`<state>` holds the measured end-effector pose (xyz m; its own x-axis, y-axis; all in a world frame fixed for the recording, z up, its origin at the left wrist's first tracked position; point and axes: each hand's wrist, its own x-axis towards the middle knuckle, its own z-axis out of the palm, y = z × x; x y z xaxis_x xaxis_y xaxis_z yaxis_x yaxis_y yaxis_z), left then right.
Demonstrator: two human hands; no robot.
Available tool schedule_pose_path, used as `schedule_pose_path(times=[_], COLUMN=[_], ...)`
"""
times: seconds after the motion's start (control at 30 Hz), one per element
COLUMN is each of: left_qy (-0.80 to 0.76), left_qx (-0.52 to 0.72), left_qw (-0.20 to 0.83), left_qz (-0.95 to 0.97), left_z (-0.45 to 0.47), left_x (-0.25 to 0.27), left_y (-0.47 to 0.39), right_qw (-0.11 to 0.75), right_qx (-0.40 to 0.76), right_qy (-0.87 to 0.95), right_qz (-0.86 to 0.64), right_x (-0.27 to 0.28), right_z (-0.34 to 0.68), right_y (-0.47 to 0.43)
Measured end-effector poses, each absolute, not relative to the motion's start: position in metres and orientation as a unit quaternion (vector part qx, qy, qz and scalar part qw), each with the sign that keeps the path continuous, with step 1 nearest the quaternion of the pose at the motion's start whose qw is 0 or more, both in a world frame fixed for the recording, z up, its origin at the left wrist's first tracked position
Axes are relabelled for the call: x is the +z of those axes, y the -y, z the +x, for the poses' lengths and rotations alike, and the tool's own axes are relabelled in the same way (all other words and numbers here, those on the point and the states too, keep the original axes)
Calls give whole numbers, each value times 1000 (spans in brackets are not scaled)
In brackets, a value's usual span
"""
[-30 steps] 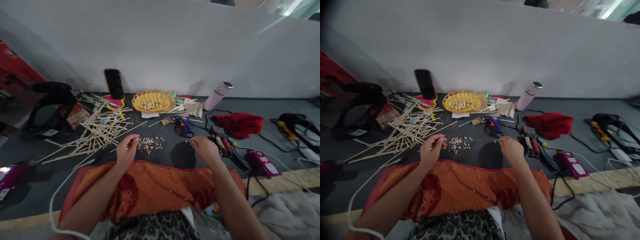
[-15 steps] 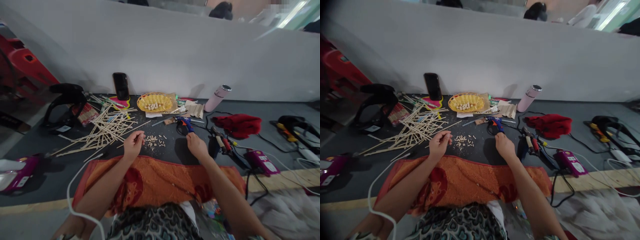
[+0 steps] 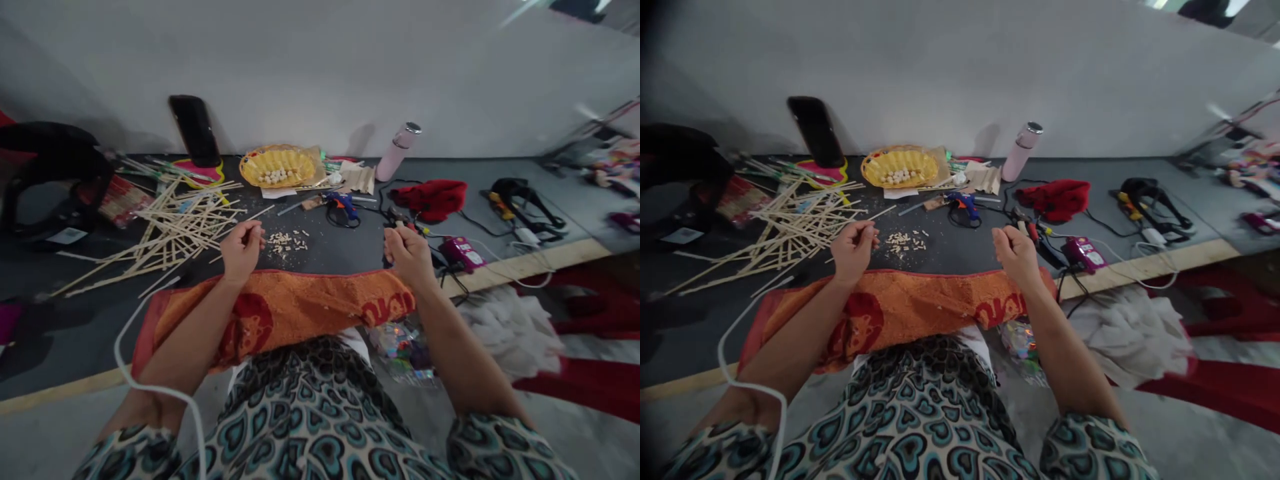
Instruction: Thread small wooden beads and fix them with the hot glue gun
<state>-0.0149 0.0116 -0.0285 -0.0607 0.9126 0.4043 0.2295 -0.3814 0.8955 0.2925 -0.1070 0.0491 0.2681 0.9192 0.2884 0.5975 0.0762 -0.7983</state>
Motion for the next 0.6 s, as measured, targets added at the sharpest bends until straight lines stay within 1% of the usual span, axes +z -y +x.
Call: schedule_pose_path(times=[0.1, 0.37, 0.53, 0.6], left_qy=[-470, -491, -493, -495], left_qx=[556, 550, 541, 535], left_qw=[308, 340, 346, 337], left_qz=[612, 584, 587, 595], left_z=[-15, -10, -9, -10], left_x=[-28, -21, -16, -12], left_y=[-11, -7, -2, -1], right_qw=[467, 485, 475, 460], right_qx=[163, 176, 253, 261], right_qy=[583, 604, 616, 630], right_qz=[-644, -607, -575, -568], right_x=[63, 94, 84, 71], right_z=[293, 284, 267, 254], right_y=[99, 69, 39, 25])
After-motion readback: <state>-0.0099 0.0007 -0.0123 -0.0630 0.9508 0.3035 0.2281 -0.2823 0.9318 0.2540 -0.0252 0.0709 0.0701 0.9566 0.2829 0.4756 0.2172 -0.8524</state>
